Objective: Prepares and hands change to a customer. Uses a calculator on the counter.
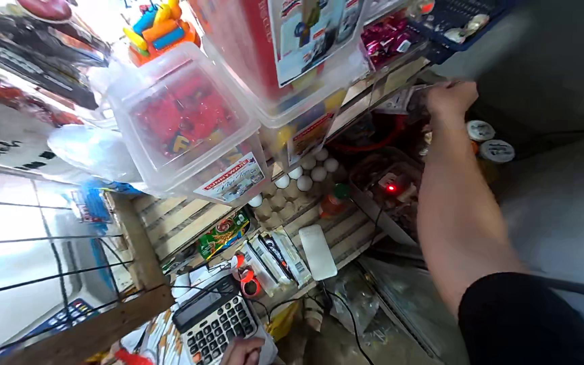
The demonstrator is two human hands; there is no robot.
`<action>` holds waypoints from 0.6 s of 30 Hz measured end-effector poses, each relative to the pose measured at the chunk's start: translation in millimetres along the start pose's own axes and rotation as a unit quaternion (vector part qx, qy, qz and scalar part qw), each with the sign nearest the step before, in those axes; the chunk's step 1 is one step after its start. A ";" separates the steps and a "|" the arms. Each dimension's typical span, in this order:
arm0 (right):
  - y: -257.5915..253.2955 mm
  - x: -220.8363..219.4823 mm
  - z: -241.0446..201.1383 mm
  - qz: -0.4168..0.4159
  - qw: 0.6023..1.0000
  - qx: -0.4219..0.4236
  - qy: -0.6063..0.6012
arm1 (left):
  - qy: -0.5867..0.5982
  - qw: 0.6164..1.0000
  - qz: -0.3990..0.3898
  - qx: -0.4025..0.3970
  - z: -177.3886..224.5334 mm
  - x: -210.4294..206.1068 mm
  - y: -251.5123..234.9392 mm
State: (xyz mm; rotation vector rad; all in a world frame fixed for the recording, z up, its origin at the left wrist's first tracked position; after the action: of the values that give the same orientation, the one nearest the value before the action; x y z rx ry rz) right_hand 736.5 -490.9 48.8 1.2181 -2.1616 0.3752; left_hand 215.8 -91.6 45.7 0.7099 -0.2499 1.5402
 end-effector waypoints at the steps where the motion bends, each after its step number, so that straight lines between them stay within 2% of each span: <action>1: 23.6 18.2 -7.5 -0.010 1.000 0.020 0.015 | -0.010 0.999 0.007 -0.032 14.2 -0.1 -7.6; 3: 101.2 51.8 -29.6 -0.112 0.985 0.122 0.039 | -0.015 0.994 0.048 -0.095 49.3 0.9 -25.6; 4: 154.1 62.3 -41.0 -0.197 0.959 0.201 0.040 | -0.006 0.990 0.074 -0.123 69.4 1.6 -35.8; 5: 209.1 68.3 -49.6 -0.288 0.915 0.282 0.010 | 0.006 0.984 0.097 -0.147 89.6 0.7 -44.7; 7: 316.2 72.5 -57.1 -0.469 0.766 0.429 -0.099 | 0.029 0.974 0.101 -0.199 123.4 -7.9 -57.7; 8: 355.5 75.6 -61.4 -0.540 0.679 0.472 -0.155 | 0.039 0.968 0.096 -0.230 135.6 -14.2 -61.6; 9: 379.0 79.3 -64.3 -0.590 0.610 0.488 -0.205 | 0.058 0.962 0.092 -0.252 144.4 -19.6 -61.8; 10: 384.5 82.8 -64.8 -0.616 0.577 0.478 -0.242 | 0.075 0.958 0.089 -0.261 149.7 -23.0 -60.0; 11: 372.8 84.7 -63.3 -0.614 0.595 0.449 -0.261 | 0.097 0.958 0.077 -0.257 150.6 -25.1 -57.3; 12: 346.3 83.0 -60.3 -0.581 0.653 0.413 -0.256 | 0.122 0.961 0.063 -0.239 147.1 -25.2 -54.3; 14: 265.8 66.9 -56.4 -0.428 0.812 0.368 -0.148 | 0.149 0.972 0.047 -0.173 131.3 -21.7 -48.6; 15: 221.2 50.6 -54.5 -0.354 0.871 0.336 -0.065 | 0.152 0.977 0.048 -0.140 120.8 -19.0 -44.8; 16: 178.1 29.3 -49.6 -0.301 0.911 0.283 0.007 | 0.154 0.980 0.051 -0.118 110.2 -16.4 -40.3; 18: 108.3 -18.4 -31.0 -0.235 0.947 0.179 0.124 | 0.156 0.981 0.061 -0.092 90.8 -13.9 -30.1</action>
State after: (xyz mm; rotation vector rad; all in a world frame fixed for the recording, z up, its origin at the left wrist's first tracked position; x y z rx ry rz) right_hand 663.9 -404.6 66.6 1.7319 -1.5651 0.6878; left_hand 269.4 -150.3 100.7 0.3047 -0.1993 1.6949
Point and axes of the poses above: each hand's wrist, its own y-axis away from the middle knuckle, its own x-axis out of the back of the hand, z = x × y, the point moved 7 cm from there along -y, towards the middle knuckle, and after that the axes turned 1 degree about y, right-handed, at the moved point
